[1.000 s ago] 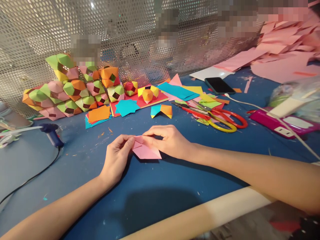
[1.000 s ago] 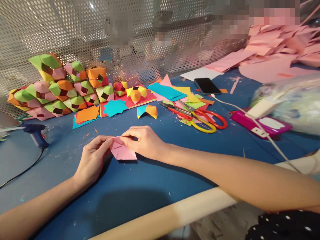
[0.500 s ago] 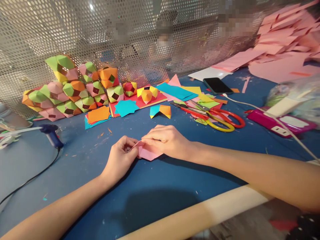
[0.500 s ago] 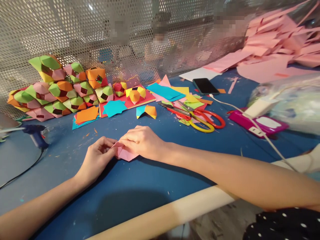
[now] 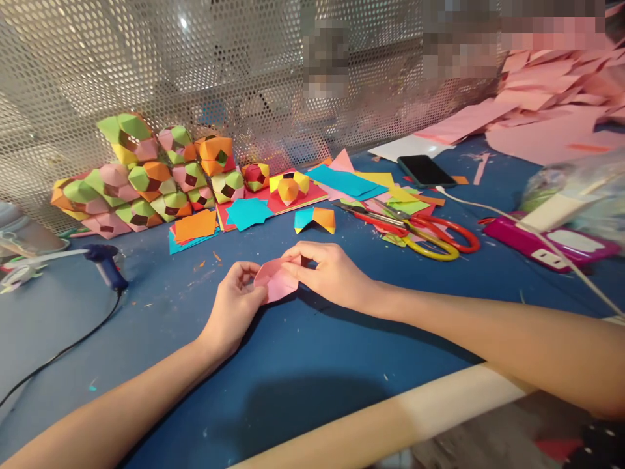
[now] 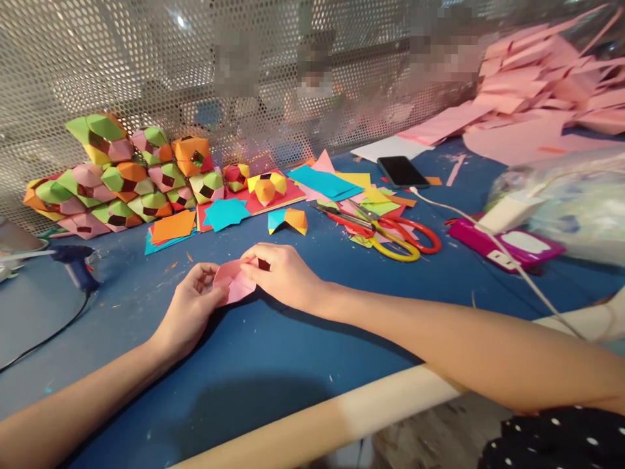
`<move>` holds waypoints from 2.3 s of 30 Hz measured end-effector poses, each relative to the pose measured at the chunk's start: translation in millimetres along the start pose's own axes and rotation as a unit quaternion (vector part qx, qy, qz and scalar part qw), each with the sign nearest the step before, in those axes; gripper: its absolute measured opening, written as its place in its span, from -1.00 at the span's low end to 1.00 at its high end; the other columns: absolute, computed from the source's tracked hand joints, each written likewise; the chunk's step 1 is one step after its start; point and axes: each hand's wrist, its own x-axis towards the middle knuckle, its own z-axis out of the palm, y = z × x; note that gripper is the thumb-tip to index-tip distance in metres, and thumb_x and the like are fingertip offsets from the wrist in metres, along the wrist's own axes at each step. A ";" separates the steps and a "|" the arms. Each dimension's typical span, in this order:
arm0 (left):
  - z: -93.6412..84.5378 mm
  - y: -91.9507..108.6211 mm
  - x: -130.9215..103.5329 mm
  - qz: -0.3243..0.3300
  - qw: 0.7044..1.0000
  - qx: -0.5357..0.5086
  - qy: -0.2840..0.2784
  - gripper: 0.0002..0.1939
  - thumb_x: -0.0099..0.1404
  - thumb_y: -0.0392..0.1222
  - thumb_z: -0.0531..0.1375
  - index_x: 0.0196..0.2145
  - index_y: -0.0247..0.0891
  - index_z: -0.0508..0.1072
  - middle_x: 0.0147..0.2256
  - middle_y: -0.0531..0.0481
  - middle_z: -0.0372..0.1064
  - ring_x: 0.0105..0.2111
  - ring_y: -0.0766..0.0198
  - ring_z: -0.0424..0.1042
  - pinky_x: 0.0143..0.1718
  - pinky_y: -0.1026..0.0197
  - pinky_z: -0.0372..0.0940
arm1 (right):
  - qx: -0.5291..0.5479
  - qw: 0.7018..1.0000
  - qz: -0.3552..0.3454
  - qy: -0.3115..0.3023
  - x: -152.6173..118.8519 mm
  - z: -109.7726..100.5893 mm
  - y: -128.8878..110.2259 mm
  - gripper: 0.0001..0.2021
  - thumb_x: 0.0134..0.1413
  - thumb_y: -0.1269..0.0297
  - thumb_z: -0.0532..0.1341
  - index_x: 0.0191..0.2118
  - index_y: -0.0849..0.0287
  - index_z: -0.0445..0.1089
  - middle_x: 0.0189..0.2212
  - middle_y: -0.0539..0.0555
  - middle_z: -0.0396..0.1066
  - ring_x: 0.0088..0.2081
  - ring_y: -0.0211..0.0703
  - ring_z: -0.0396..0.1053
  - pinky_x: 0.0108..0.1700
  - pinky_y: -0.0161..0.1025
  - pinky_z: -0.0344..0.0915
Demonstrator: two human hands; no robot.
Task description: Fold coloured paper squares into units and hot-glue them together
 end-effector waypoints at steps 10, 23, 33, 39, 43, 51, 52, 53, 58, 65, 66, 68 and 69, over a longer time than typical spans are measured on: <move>2.2 0.7 -4.8 -0.028 0.999 0.036 -0.009 -0.83 0.11 -0.14 0.21 -0.36 -0.28 0.37 -0.43 0.08 0.35 -0.47 0.35 0.31 -0.44 0.33 0.19 | 0.041 0.998 0.028 0.040 -10.4 11.9 -6.7 -0.80 -0.02 0.42 0.22 -0.25 0.13 0.22 -0.48 -0.08 0.23 -0.43 -0.29 0.24 -0.34 -0.32 0.24; -2.9 -5.5 -1.9 0.011 0.997 0.074 -0.003 -0.83 0.18 -0.10 0.17 -0.38 -0.27 0.37 -0.44 0.09 0.30 -0.46 0.37 0.26 -0.44 0.34 0.16 | 0.158 0.987 -0.016 -0.028 -10.1 2.9 -12.5 -0.73 0.26 0.26 -0.05 -0.34 0.18 0.35 -0.32 0.06 0.33 -0.21 -0.21 0.30 -0.10 -0.23 0.22; -1.3 -1.9 -2.3 0.016 0.996 0.083 -0.001 -0.85 0.17 -0.12 0.17 -0.41 -0.27 0.35 -0.45 0.08 0.32 -0.46 0.36 0.27 -0.43 0.33 0.16 | 0.249 0.960 0.103 -0.081 -6.6 3.3 -8.1 -0.68 0.18 0.03 0.06 -0.37 0.18 0.35 -0.45 0.00 0.35 -0.35 -0.23 0.29 -0.26 -0.27 0.23; -2.4 -3.5 -1.2 0.015 0.994 0.108 -0.002 -0.85 0.18 -0.13 0.16 -0.42 -0.27 0.33 -0.46 0.10 0.29 -0.47 0.38 0.23 -0.45 0.35 0.13 | 0.307 0.932 0.184 -0.052 -0.9 11.3 3.9 -0.58 0.15 -0.05 0.03 -0.45 0.21 0.36 -0.50 0.01 0.34 -0.41 -0.24 0.26 -0.33 -0.26 0.19; -3.8 -5.4 -1.3 0.021 0.991 0.130 -0.012 -0.86 0.19 -0.13 0.15 -0.38 -0.27 0.35 -0.44 0.09 0.28 -0.44 0.37 0.24 -0.44 0.35 0.14 | 0.248 0.951 0.162 -0.084 -1.2 10.5 -1.1 -0.73 0.09 0.10 0.14 -0.41 0.22 0.40 -0.45 -0.01 0.37 -0.37 -0.26 0.27 -0.29 -0.30 0.19; 0.2 2.0 -2.2 0.003 0.991 0.134 -0.024 -0.88 0.15 -0.17 0.17 -0.40 -0.29 0.38 -0.46 0.10 0.30 -0.46 0.39 0.21 -0.46 0.38 0.13 | 0.084 0.994 0.043 -0.062 -6.4 9.7 -6.6 -0.89 0.08 0.34 0.18 -0.38 0.22 0.43 -0.41 0.02 0.42 -0.36 -0.27 0.34 -0.29 -0.33 0.26; 0.8 3.0 -2.4 0.001 0.991 0.132 -0.023 -0.88 0.15 -0.18 0.17 -0.40 -0.29 0.39 -0.47 0.10 0.30 -0.47 0.39 0.21 -0.47 0.38 0.13 | 0.066 0.996 0.023 -0.055 -6.4 10.2 -5.5 -0.90 0.08 0.36 0.18 -0.38 0.22 0.44 -0.42 0.02 0.42 -0.37 -0.27 0.34 -0.29 -0.32 0.27; 1.3 3.7 -2.5 -0.001 0.991 0.129 -0.023 -0.88 0.14 -0.18 0.17 -0.39 -0.29 0.39 -0.47 0.10 0.30 -0.47 0.39 0.21 -0.47 0.38 0.13 | 0.051 0.998 0.004 -0.048 -6.4 10.7 -4.2 -0.90 0.09 0.38 0.18 -0.38 0.22 0.44 -0.42 0.02 0.42 -0.37 -0.27 0.35 -0.29 -0.32 0.27; 1.1 3.1 -2.2 -0.003 0.991 0.130 -0.025 -0.89 0.14 -0.19 0.17 -0.39 -0.30 0.40 -0.48 0.10 0.29 -0.48 0.39 0.19 -0.47 0.38 0.12 | -0.005 0.997 -0.073 -0.035 -7.2 10.8 1.3 -0.88 0.13 0.41 0.15 -0.35 0.22 0.43 -0.41 0.05 0.43 -0.38 -0.27 0.37 -0.27 -0.32 0.29; -0.4 3.1 -2.4 -0.005 0.991 0.129 -0.041 -0.76 0.20 -0.04 0.14 -0.40 -0.29 0.39 -0.46 0.08 0.28 -0.46 0.38 0.18 -0.46 0.36 0.11 | -0.067 0.987 -0.146 -0.018 -7.7 9.6 4.1 -0.87 0.17 0.47 0.08 -0.30 0.22 0.38 -0.39 0.06 0.46 -0.37 -0.27 0.39 -0.30 -0.33 0.28; -0.3 3.3 -2.7 -0.008 0.992 0.121 -0.045 -0.75 0.21 -0.02 0.14 -0.40 -0.29 0.39 -0.47 0.09 0.28 -0.47 0.39 0.18 -0.46 0.36 0.10 | -0.071 0.986 -0.149 -0.017 -7.6 9.6 4.4 -0.87 0.17 0.47 0.08 -0.30 0.22 0.38 -0.39 0.06 0.46 -0.37 -0.26 0.39 -0.30 -0.33 0.28; -0.1 3.6 -3.2 -0.015 0.994 0.098 -0.056 -0.74 0.22 -0.02 0.12 -0.39 -0.29 0.39 -0.48 0.10 0.27 -0.47 0.39 0.17 -0.45 0.36 0.11 | -0.076 0.985 -0.153 -0.016 -7.4 9.9 5.3 -0.87 0.17 0.47 0.08 -0.30 0.23 0.37 -0.40 0.06 0.45 -0.37 -0.26 0.39 -0.30 -0.33 0.29; 0.0 3.7 -3.4 -0.017 0.994 0.085 -0.061 -0.75 0.23 -0.02 0.11 -0.39 -0.28 0.38 -0.48 0.10 0.26 -0.47 0.39 0.18 -0.44 0.35 0.11 | -0.076 0.985 -0.156 -0.015 -7.3 10.1 5.6 -0.88 0.17 0.48 0.09 -0.29 0.23 0.37 -0.39 0.07 0.45 -0.37 -0.25 0.40 -0.30 -0.33 0.29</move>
